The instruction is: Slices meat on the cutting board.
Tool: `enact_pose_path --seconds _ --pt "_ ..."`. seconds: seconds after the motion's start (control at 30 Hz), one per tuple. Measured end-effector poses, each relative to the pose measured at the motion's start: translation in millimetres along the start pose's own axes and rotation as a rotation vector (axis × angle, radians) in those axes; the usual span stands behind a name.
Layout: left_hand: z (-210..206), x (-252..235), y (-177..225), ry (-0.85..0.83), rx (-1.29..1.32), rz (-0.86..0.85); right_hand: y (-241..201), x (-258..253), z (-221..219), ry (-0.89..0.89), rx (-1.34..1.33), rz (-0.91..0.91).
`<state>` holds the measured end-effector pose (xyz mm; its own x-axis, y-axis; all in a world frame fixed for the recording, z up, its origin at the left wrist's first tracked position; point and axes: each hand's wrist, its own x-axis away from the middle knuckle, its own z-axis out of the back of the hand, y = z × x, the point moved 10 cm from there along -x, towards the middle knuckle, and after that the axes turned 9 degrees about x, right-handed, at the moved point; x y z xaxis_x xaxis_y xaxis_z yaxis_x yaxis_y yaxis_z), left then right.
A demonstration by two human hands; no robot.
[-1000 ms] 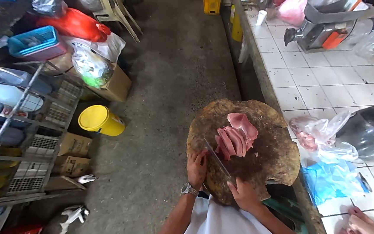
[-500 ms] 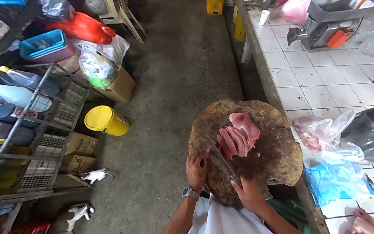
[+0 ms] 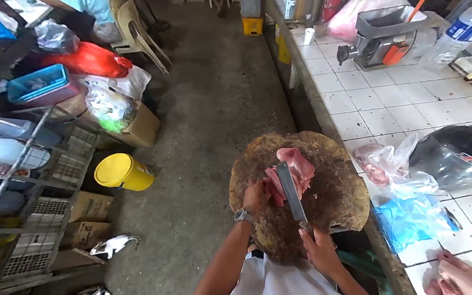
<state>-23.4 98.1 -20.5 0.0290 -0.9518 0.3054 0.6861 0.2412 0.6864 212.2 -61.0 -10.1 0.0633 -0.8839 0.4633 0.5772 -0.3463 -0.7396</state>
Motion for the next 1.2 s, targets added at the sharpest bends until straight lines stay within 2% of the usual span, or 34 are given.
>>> enact_pose_path --seconds 0.07,0.13,0.2,0.23,0.3,0.37,0.43,0.57,0.67,0.73,0.83,0.93,1.03,1.1,1.2 --pt "15 -18 7 0.076 0.084 -0.063 4 4 0 0.012 -0.024 -0.009" --pt "25 -32 21 0.110 0.183 -0.206 5 7 4 0.035 -0.053 -0.002" --pt "35 -32 35 0.135 0.155 -0.328 8 9 7 0.056 -0.072 0.003" --pt "42 -25 37 0.202 0.087 -0.333 10 10 9 0.064 -0.076 0.000" --pt "47 3 36 0.312 0.023 -0.198 17 13 11 0.082 -0.068 -0.012" --pt "17 25 23 0.224 0.042 0.002 20 15 14 0.095 -0.043 -0.019" --pt "-19 37 15 0.118 0.002 0.095 19 13 15 0.095 -0.021 -0.022" --pt "-30 34 12 0.071 -0.035 0.151 7 6 22 0.097 0.086 0.028" --pt "-7 39 -5 0.118 -0.032 0.129 -9 -2 21 0.070 0.189 0.091" --pt "11 51 -19 0.148 -0.034 0.126 -12 -10 11 -0.010 0.246 0.077" --pt "25 57 -32 0.151 0.024 0.039 7 -27 -5 -0.129 0.281 -0.034" --pt "22 49 -23 0.142 0.065 -0.162 6 -34 -1 -0.101 0.394 -0.081" --pt "13 43 -20 0.165 0.003 -0.245 -6 -30 -2 -0.072 0.473 -0.083" --pt "14 44 -22 0.206 0.044 -0.245 -29 -27 4 -0.002 0.467 -0.031" --pt "13 54 -25 0.303 0.112 -0.315 -76 -14 21 0.224 0.352 0.217"
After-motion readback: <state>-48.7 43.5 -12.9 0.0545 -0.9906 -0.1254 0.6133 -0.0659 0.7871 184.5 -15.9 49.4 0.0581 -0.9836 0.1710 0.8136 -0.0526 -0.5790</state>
